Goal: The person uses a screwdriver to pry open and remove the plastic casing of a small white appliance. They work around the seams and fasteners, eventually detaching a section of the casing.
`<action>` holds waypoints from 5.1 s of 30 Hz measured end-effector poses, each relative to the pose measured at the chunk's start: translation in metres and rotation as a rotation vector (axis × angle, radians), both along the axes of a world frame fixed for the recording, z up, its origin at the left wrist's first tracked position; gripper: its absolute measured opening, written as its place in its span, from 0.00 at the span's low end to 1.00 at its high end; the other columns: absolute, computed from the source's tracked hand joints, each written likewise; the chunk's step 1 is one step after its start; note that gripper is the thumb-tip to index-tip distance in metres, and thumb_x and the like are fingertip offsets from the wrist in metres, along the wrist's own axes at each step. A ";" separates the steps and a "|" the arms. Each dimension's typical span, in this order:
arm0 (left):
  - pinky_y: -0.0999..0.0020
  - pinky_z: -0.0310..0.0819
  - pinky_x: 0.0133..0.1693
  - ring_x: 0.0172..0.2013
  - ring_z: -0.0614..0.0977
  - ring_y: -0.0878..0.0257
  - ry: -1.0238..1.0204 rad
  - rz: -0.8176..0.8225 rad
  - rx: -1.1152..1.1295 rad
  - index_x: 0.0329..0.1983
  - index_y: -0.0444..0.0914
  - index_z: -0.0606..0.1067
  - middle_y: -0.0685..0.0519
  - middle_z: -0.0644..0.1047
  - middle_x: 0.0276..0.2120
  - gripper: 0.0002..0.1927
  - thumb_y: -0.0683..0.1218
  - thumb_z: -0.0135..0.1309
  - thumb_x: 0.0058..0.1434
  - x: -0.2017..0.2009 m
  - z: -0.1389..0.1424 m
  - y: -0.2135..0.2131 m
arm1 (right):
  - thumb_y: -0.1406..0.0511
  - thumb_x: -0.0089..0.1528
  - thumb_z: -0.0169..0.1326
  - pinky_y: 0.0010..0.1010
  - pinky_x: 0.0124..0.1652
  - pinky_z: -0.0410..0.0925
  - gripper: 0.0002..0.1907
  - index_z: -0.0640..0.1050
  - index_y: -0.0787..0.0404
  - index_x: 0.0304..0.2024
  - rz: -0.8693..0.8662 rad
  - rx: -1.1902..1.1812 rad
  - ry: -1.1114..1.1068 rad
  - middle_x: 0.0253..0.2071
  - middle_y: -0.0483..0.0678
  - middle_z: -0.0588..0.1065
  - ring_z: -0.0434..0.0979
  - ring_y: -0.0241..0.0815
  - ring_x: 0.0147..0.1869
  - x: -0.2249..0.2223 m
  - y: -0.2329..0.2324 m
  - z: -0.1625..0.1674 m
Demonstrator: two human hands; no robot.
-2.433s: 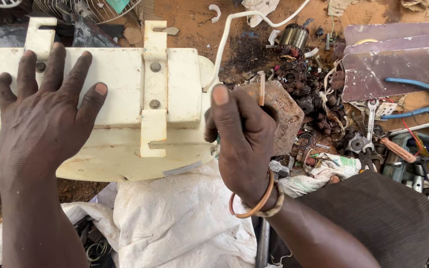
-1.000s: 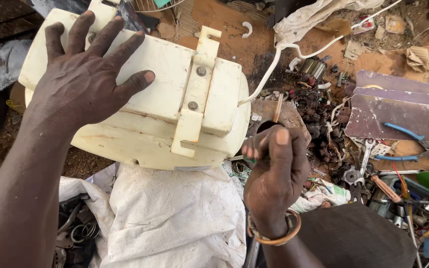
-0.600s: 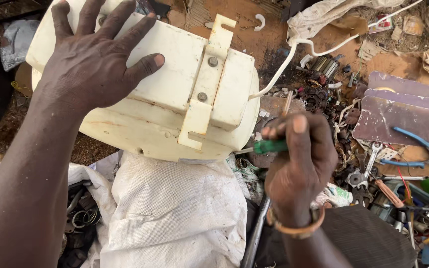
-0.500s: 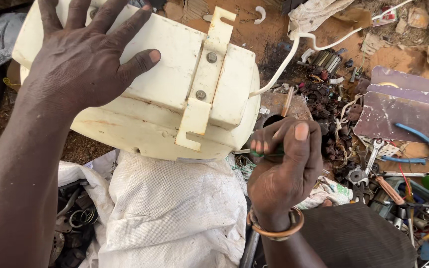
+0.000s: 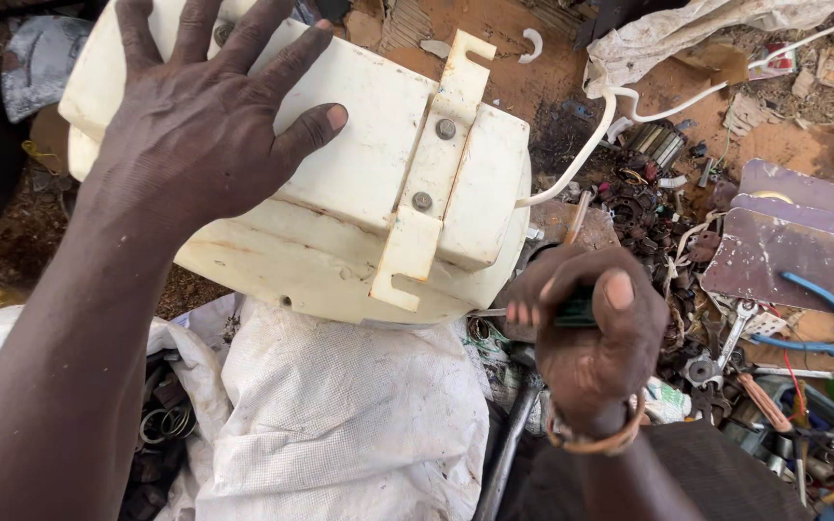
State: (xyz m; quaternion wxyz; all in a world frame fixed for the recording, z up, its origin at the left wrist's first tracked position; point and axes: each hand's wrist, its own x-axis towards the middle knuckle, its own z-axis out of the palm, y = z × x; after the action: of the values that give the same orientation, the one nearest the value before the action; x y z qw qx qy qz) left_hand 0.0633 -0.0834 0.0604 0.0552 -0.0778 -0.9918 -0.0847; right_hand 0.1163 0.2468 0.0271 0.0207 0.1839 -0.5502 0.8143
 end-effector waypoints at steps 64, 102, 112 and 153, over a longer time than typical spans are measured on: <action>0.24 0.22 0.67 0.77 0.46 0.42 0.013 -0.023 0.051 0.77 0.51 0.58 0.48 0.56 0.77 0.39 0.76 0.29 0.73 0.007 -0.007 -0.001 | 0.55 0.66 0.50 0.48 0.34 0.72 0.16 0.72 0.62 0.43 0.664 1.965 0.044 0.24 0.55 0.77 0.79 0.53 0.29 -0.032 0.013 0.129; 0.26 0.21 0.68 0.76 0.45 0.42 0.013 -0.031 0.076 0.77 0.50 0.60 0.48 0.56 0.76 0.40 0.76 0.28 0.72 0.003 -0.013 -0.007 | 0.58 0.70 0.50 0.33 0.27 0.69 0.23 0.75 0.62 0.23 0.948 2.228 -0.369 0.20 0.49 0.71 0.71 0.39 0.24 -0.050 -0.030 0.110; 0.24 0.21 0.68 0.76 0.48 0.41 0.094 -0.045 0.131 0.77 0.50 0.62 0.48 0.58 0.76 0.38 0.75 0.32 0.74 0.008 -0.007 -0.003 | 0.60 0.68 0.54 0.39 0.40 0.71 0.16 0.75 0.65 0.31 0.821 1.958 1.328 0.21 0.49 0.72 0.76 0.41 0.30 -0.027 -0.012 0.097; 0.22 0.30 0.64 0.72 0.57 0.36 0.131 -0.032 0.089 0.79 0.53 0.61 0.45 0.61 0.75 0.34 0.70 0.42 0.76 0.011 -0.011 -0.002 | 0.57 0.68 0.52 0.41 0.31 0.75 0.19 0.81 0.64 0.31 0.868 2.240 -0.345 0.24 0.51 0.78 0.78 0.45 0.26 -0.049 -0.045 0.105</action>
State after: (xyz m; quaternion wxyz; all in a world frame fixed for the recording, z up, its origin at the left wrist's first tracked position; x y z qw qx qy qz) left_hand 0.0747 -0.0851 0.0499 0.1221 -0.0966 -0.9800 -0.1242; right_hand 0.0670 0.2022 0.1319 -0.4977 0.1583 -0.8378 -0.1594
